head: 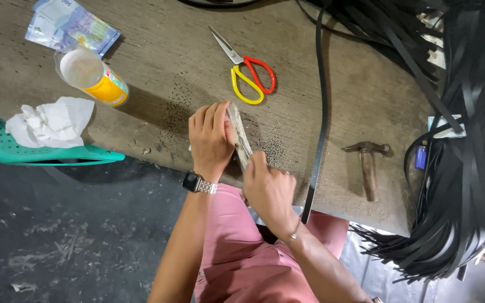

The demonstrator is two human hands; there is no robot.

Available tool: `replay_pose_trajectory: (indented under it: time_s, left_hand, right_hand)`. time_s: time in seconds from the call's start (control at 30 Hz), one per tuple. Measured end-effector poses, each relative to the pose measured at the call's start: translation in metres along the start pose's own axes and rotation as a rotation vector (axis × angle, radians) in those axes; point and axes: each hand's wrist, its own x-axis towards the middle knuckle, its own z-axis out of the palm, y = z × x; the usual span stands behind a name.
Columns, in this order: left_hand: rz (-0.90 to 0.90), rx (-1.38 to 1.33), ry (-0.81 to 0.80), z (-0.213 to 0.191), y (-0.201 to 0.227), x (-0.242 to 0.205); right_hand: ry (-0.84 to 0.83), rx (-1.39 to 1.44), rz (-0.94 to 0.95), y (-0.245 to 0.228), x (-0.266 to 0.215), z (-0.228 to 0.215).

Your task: Punching a series of holes into long leather strips using a manual punch tool and a hammer on a wooden workbench.

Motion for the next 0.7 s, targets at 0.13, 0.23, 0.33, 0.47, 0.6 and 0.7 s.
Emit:
replay_pose_trajectory:
  time_s: [0.13,0.23,0.33,0.47,0.6,0.7]
  left_hand:
    - [-0.008,0.033,0.005,0.002,-0.001,0.001]
    - [-0.003,0.042,-0.001,0.003,0.000,-0.003]
    - [0.015,0.084,0.015,-0.008,0.005,0.005]
    - [-0.011,0.054,0.010,-0.011,0.008,0.010]
    - [0.015,0.079,0.031,-0.010,0.007,0.010]
    - [0.017,0.051,-0.008,-0.007,0.004,0.006]
  right_hand:
    - [0.017,0.094,0.005,0.010,-0.011,-0.003]
    - [0.156,0.081,-0.031,0.008,-0.004,0.015]
    - [0.263,0.191,-0.074,0.010,-0.005,0.014]
    - [0.232,0.222,-0.057,0.018,-0.018,0.016]
    - [0.322,0.261,-0.058,0.009,-0.001,0.030]
    - [0.268,0.197,-0.034,0.012,-0.026,0.019]
